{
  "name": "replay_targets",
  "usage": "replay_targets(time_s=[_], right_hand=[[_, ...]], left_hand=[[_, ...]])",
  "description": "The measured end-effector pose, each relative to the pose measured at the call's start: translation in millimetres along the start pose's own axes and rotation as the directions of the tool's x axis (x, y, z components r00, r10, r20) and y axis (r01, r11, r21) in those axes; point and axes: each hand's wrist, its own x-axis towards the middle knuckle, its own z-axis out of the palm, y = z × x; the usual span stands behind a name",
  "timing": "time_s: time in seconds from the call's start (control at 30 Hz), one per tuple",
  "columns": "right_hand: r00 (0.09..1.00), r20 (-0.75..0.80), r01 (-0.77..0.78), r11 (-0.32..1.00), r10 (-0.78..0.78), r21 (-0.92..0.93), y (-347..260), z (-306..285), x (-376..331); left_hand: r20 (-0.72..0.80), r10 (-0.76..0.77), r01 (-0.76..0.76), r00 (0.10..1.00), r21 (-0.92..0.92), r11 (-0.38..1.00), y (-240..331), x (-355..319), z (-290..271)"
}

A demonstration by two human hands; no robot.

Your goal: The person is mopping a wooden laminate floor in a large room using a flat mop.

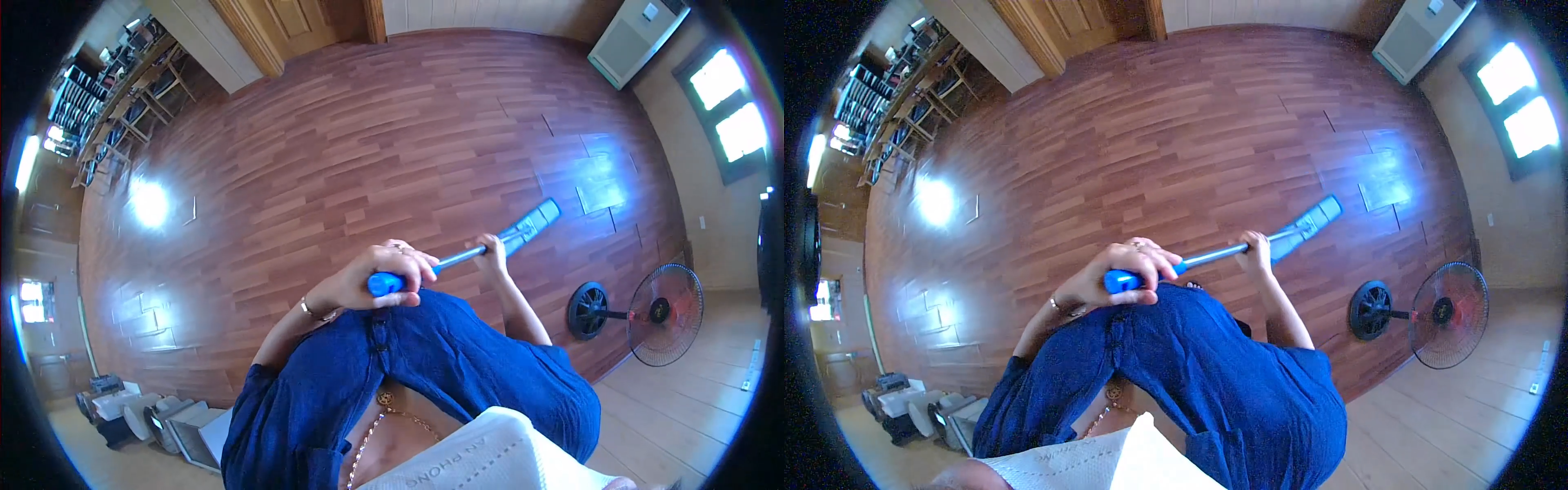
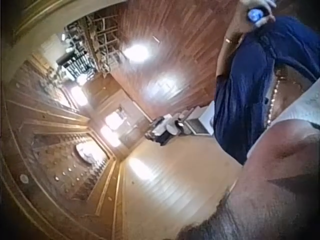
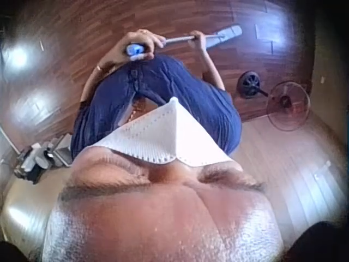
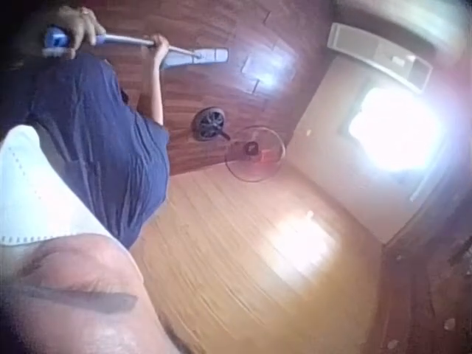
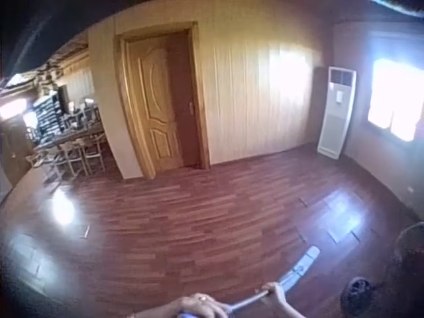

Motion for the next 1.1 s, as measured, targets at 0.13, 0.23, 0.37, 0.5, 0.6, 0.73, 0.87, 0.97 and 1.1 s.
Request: replay_targets(time_s=[0.13, 0.23, 0.37, 0.5, 0.6, 0.73, 0.87, 0.97, 1.1], right_hand=[[0.966, -0.19, -0.191, 0.979, 0.174, -0.075, 8.8, -15.4, -28.6], [0.923, -0.323, -0.237, 0.97, 0.209, -0.05, 24.4, -13.6, -38.4], [0.945, -0.315, -0.134, 0.981, 0.085, -0.137, 29.3, -11.5, -35.5], [0.967, -0.235, -0.116, 0.992, 0.099, -0.058, 29.7, -6.2, -24.1], [0.986, -0.168, -0.006, 0.998, -0.004, -0.058, 28.0, 10.9, -2.3], [0.993, -0.086, 0.081, 0.996, -0.078, 0.034, 17.9, 44.9, 24.8], [0.985, 0.107, 0.133, 0.989, -0.139, 0.067, -24.9, 93.0, 47.7], [0.939, 0.15, 0.288, 0.945, -0.31, 0.152, -71.4, 127.3, 59.6], [0.839, 0.333, 0.363, 0.899, -0.43, 0.245, -118.3, 183.8, 63.3]], left_hand=[[0.085, -0.018, 0.009, 0.996, 0.112, 0.994, -20.7, 17.0, 8.1], [0.112, -0.047, 0.037, 0.993, 0.089, 0.995, -27.5, 25.3, 22.6], [0.093, -0.06, 0.051, 0.994, 0.098, 0.994, -22.8, 24.9, 23.5], [0.108, -0.062, 0.035, 0.992, 0.237, 0.971, -2.9, 13.8, 27.4], [0.071, -0.048, 0.022, 0.996, 0.333, 0.943, 9.2, 1.0, 26.0], [-0.041, -0.026, 0.041, 0.999, 0.423, 0.905, 22.4, -22.0, 27.4], [-0.19, -0.029, 0.121, 0.981, 0.496, 0.86, 46.1, -62.9, 25.6], [-0.312, -0.02, 0.2, 0.95, 0.556, 0.806, 65.0, -92.7, 31.6], [-0.443, 0.018, 0.304, 0.896, 0.642, 0.704, 86.4, -127.0, 43.5]])
